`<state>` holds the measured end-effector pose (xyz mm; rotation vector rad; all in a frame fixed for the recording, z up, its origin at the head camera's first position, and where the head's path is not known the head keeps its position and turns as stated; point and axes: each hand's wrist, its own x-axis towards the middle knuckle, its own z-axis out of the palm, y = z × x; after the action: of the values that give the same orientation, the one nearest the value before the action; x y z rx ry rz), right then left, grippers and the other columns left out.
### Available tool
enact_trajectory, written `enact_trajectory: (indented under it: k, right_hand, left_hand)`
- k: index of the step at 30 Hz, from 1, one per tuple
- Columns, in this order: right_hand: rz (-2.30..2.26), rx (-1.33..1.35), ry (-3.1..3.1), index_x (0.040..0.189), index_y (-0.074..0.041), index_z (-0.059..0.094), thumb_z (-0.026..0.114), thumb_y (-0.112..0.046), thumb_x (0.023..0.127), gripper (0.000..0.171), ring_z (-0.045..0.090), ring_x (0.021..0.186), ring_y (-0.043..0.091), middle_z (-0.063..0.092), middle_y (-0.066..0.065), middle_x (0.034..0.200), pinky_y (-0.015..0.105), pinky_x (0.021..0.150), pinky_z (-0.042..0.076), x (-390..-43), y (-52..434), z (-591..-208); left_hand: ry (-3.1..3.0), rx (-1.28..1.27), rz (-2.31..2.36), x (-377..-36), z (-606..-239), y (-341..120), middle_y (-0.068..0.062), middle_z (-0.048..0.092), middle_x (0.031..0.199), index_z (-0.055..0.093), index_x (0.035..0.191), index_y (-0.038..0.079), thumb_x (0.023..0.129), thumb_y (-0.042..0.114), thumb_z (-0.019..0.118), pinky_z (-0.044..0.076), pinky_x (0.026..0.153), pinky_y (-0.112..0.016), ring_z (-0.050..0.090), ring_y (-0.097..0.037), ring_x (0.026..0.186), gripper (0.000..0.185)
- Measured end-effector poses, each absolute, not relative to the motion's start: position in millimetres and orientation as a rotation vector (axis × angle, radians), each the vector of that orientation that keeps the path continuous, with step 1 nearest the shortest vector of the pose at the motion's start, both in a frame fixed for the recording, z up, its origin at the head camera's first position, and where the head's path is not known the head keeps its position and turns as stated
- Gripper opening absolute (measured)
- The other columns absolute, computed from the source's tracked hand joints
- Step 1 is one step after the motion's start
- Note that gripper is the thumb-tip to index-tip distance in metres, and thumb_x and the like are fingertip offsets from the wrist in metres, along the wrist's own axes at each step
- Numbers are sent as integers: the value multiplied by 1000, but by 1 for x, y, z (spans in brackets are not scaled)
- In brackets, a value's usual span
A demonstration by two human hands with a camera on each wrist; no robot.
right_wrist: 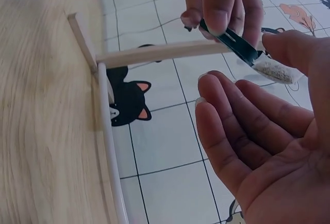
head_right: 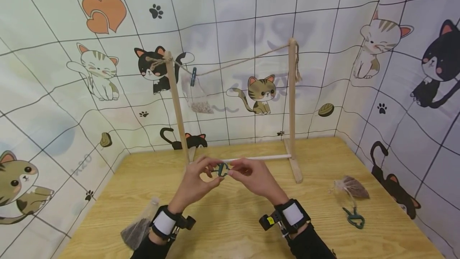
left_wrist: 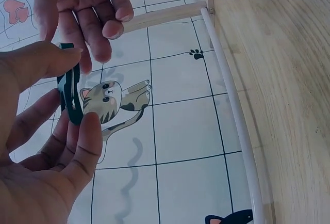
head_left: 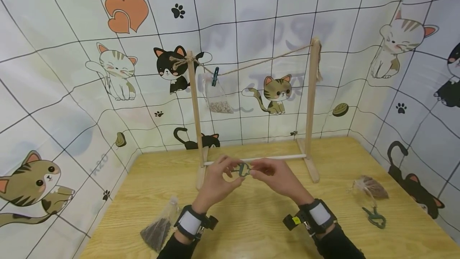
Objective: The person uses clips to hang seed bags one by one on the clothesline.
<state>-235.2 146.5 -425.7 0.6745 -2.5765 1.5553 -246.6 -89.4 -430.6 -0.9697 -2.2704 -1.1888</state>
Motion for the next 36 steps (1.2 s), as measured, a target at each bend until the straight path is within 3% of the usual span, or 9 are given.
enact_trajectory:
  k: [4,10,13,18,24,30,36]
  right_hand:
    - [1682,694,-2541,126,-20,72,69,-36,99,31,76,93,21,78,3,111,28,84,61,-234,143,-426]
    - [1738,680,-2519,122,-8,73,69,-22,100,26,76,87,17,77,8,110,33,81,63,-235,139,-429]
    - [1754,650,-2517,122,-7,73,70,-25,99,29,76,87,17,77,9,110,36,82,63,-235,138,-429]
    - [1767,585,-2504,118,-15,76,73,-30,96,26,75,85,18,78,7,107,34,80,63,-233,137,-427]
    - [1783,492,-2499,117,-16,77,74,-32,96,26,74,83,18,78,5,99,30,77,60,-232,139,-425]
    - [1869,461,-2466,117,-13,77,74,-31,96,29,73,82,19,78,7,98,31,77,61,-234,142,-424]
    - [2012,492,-2436,121,-13,75,72,-38,97,35,72,88,22,77,10,104,35,84,61,-236,148,-426]
  left_hand:
    - [-2263,-987,-1177,-244,-430,-87,-8,63,104,69,121,15,81,6,85,58,69,-24,61,-20,89,43]
    - [-2247,-977,-1152,-243,-431,-84,-9,63,105,69,119,15,81,7,86,55,69,-21,59,-18,89,43]
    - [-2236,-971,-1136,-242,-430,-83,-9,63,105,69,118,14,80,6,87,57,68,-26,59,-16,89,43]
    - [-2206,-962,-1137,-240,-428,-81,-6,63,105,70,119,13,80,7,88,57,67,-27,59,-15,89,44]
    - [-2147,-945,-1176,-245,-431,-83,-7,63,109,64,133,15,80,13,90,57,69,-25,62,-21,91,59]
    - [-2103,-957,-1392,-248,-434,-84,-14,65,126,54,144,16,82,15,88,63,77,-35,67,-33,107,70]
    - [-2056,-1009,-1789,-247,-432,-86,-19,64,131,52,147,14,87,5,82,61,94,-39,63,-34,123,68]
